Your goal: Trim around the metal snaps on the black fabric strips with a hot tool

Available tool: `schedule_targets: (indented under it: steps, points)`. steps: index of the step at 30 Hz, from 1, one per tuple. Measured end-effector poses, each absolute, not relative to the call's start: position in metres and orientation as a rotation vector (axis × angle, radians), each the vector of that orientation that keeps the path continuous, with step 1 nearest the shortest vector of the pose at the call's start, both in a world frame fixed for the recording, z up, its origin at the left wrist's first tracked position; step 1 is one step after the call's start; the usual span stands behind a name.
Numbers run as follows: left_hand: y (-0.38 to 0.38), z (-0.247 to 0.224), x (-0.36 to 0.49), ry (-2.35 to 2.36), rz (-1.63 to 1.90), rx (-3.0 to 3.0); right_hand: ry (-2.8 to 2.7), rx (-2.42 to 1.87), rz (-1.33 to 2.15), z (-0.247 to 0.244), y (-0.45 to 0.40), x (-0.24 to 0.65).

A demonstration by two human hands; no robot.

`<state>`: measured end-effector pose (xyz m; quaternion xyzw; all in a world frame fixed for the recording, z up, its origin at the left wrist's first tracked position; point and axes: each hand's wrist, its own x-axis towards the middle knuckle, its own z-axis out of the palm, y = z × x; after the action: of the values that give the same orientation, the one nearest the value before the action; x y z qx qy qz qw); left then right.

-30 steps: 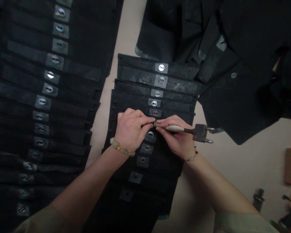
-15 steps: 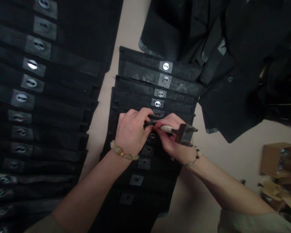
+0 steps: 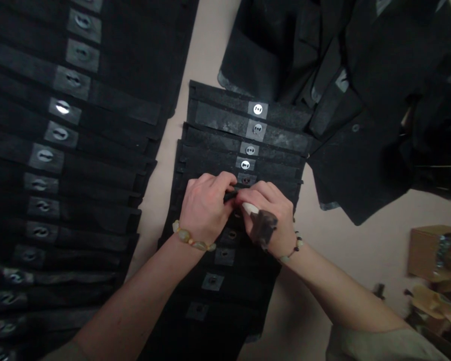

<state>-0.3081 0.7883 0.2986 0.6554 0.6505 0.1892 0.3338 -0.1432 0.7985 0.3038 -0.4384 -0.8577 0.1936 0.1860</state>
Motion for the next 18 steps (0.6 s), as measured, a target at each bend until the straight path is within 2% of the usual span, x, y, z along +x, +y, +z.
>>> schedule_targets:
  steps: [4, 9, 18]
  points:
    - [0.792, 0.307, -0.310, 1.693, 0.434, 1.732, -2.064, -1.070, 0.768, 0.282, 0.787, -0.130]
    - [0.810, 0.311, -0.307, 1.665, 0.456, 1.914, -1.758, -1.132, 0.957, 0.289, 0.802, -0.119]
    - [0.820, 0.298, -0.301, 1.694, 0.460, 1.904, -1.800, -1.039, 1.046, 0.278, 0.835, -0.109]
